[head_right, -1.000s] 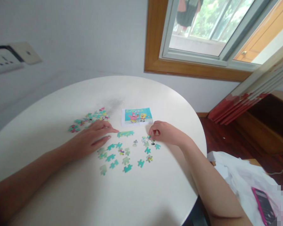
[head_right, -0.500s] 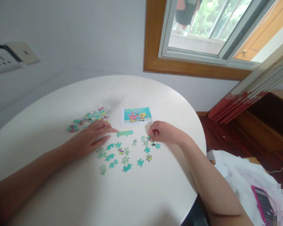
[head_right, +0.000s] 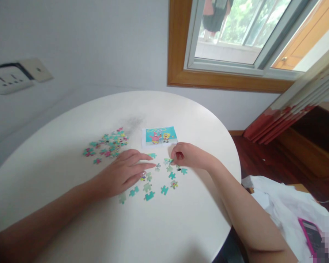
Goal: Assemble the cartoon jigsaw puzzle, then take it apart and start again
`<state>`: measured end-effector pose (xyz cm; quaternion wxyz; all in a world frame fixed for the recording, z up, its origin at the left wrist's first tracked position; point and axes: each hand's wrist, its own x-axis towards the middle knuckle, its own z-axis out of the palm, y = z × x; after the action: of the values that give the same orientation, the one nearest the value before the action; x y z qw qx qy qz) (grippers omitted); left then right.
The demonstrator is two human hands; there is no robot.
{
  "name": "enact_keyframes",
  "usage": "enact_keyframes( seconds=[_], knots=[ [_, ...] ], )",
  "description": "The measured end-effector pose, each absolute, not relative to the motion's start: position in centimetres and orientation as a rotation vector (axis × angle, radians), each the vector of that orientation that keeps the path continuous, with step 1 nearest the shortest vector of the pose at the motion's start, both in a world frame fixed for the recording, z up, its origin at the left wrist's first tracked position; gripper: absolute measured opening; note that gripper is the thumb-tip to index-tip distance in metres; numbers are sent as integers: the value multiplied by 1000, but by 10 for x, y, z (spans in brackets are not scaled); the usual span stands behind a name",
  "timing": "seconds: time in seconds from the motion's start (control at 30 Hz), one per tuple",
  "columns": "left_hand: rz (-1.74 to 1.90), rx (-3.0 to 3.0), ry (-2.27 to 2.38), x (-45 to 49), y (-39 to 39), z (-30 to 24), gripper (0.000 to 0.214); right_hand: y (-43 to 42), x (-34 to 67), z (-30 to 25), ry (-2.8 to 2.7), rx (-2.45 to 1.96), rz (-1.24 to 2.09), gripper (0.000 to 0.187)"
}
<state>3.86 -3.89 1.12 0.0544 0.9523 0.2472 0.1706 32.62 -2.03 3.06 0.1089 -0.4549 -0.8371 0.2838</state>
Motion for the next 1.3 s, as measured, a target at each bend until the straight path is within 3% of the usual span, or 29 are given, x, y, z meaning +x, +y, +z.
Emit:
enact_keyframes(
  seconds=[0.93,1.3],
  knots=[
    [429,2915,759,72,-56,3,42,-19,328,32,-2426,-1270,777,17],
    [712,2810,933,44,-33,18,36,-22,317,34,-2408,-1230,809,14]
  ],
)
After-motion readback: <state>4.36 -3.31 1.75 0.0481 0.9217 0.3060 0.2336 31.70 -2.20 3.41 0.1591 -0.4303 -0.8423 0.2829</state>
